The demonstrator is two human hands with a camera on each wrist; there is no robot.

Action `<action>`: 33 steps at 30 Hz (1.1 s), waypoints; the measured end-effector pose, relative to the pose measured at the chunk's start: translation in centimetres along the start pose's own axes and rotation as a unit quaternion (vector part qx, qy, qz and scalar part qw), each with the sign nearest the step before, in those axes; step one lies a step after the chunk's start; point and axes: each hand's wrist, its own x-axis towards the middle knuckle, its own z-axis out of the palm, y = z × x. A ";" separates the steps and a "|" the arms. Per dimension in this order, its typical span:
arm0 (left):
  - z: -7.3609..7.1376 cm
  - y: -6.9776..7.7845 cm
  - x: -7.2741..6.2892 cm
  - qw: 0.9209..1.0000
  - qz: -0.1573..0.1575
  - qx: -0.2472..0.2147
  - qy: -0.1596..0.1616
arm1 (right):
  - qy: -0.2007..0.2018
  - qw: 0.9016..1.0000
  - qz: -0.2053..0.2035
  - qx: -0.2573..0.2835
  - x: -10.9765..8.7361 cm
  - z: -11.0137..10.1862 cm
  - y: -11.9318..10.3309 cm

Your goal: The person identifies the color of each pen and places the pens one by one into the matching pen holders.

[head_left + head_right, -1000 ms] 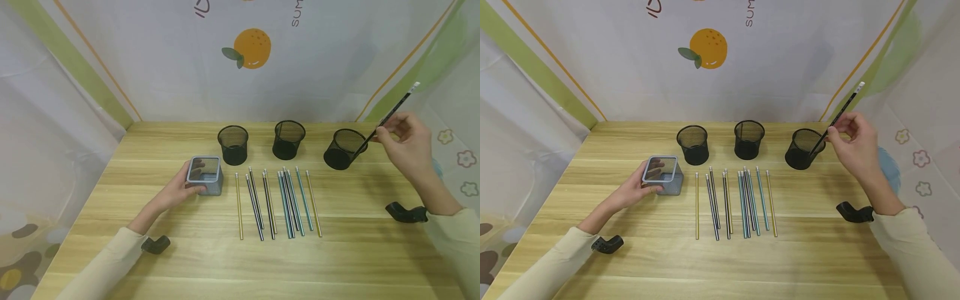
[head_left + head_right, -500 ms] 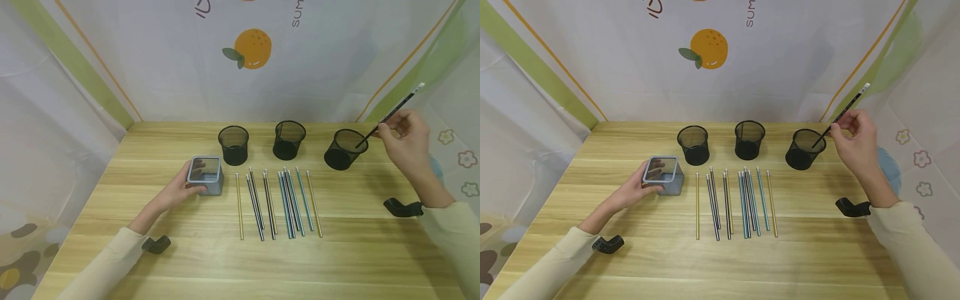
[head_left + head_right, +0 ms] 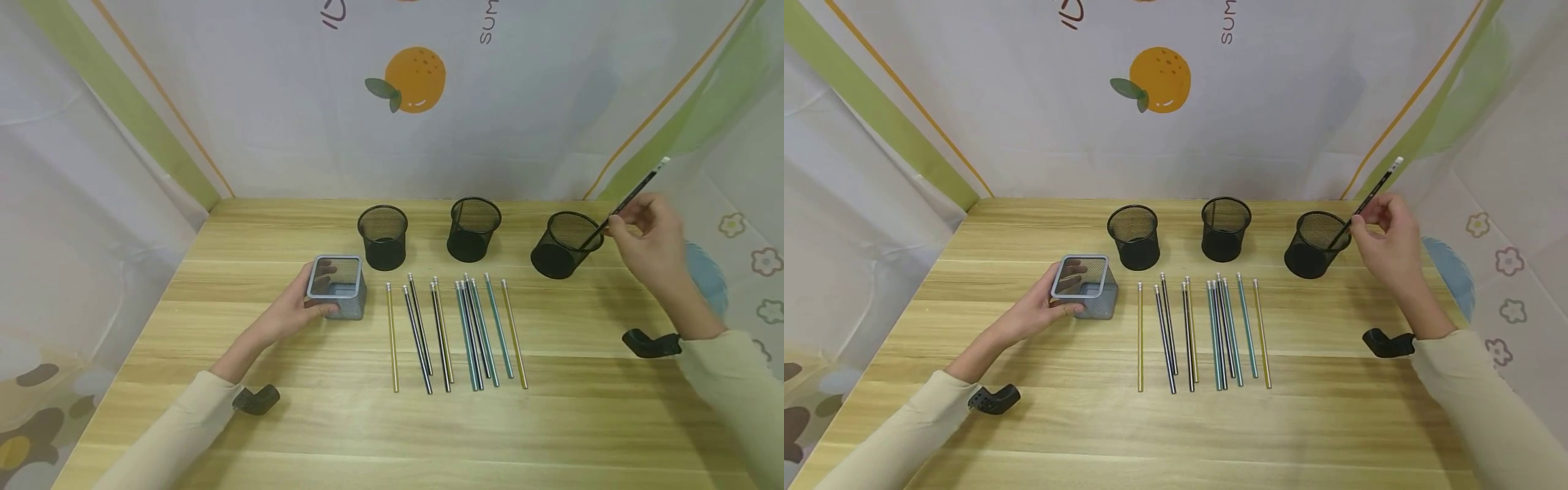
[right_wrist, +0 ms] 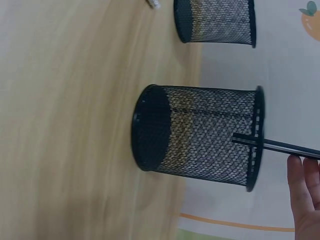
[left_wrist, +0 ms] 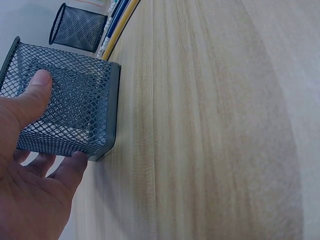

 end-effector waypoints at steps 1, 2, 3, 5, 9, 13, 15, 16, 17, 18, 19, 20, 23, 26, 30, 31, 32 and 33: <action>0.0 0.0 0.0 1.000 0.002 0.000 0.001 | -0.002 1.000 0.002 0.001 -0.1 0.1 0.1; 0.0 0.0 0.0 1.000 0.005 0.001 0.000 | -0.004 1.000 0.006 0.001 -0.2 0.1 0.3; 0.0 0.0 0.0 1.000 0.005 0.002 0.000 | -0.005 1.000 0.008 -0.001 -0.3 0.2 0.4; 0.0 0.0 0.0 1.000 0.004 0.001 0.000 | -0.004 1.000 0.011 -0.009 -0.5 0.3 0.6; 0.0 0.0 0.0 1.000 -0.003 -0.002 0.000 | -0.011 0.999 0.026 -0.027 -0.9 0.5 0.8; 0.0 0.0 0.0 1.000 -0.004 -0.004 -0.001 | -0.023 0.999 0.031 -0.024 -1.1 0.7 0.8; 0.0 0.1 0.0 1.000 -0.004 -0.005 -0.001 | -0.024 0.999 0.026 -0.019 -1.1 0.8 0.8; 0.0 0.1 0.0 1.000 -0.004 -0.005 0.000 | -0.024 0.999 0.023 -0.015 -1.1 0.9 0.9; 0.0 0.1 0.0 1.000 -0.005 -0.006 -0.001 | -0.025 0.999 0.020 -0.013 -1.1 0.9 0.9; 0.0 0.1 0.0 1.000 -0.005 -0.006 -0.001 | -0.027 0.999 0.022 -0.007 -1.2 1.0 1.0; 0.0 0.1 0.0 1.000 -0.006 -0.006 0.000 | -0.029 0.999 0.023 -0.002 -1.2 1.0 1.0; 0.0 0.2 0.0 1.000 -0.007 -0.006 0.000 | -0.032 0.999 0.025 0.004 -1.2 1.0 1.1; 0.0 0.1 0.0 1.000 -0.008 -0.006 0.000 | -0.050 0.998 0.021 0.033 -1.2 0.8 1.0; 0.0 0.0 0.0 1.000 -0.008 -0.006 0.000 | -0.066 0.996 0.007 0.057 -1.1 0.6 0.5; 0.0 0.0 0.0 1.000 -0.007 -0.008 -0.001 | -0.067 0.990 -0.028 0.119 -0.7 0.5 -0.7; 0.0 0.0 0.0 1.000 -0.007 -0.008 -0.001 | -0.064 0.987 -0.037 0.142 -0.6 0.4 -1.0; 0.0 0.1 0.0 1.000 -0.008 -0.008 -0.001 | -0.061 0.983 -0.044 0.167 -0.5 0.4 -1.2; 0.0 0.1 0.0 1.000 -0.008 -0.007 0.000 | -0.058 0.978 -0.050 0.195 -0.3 0.4 -1.4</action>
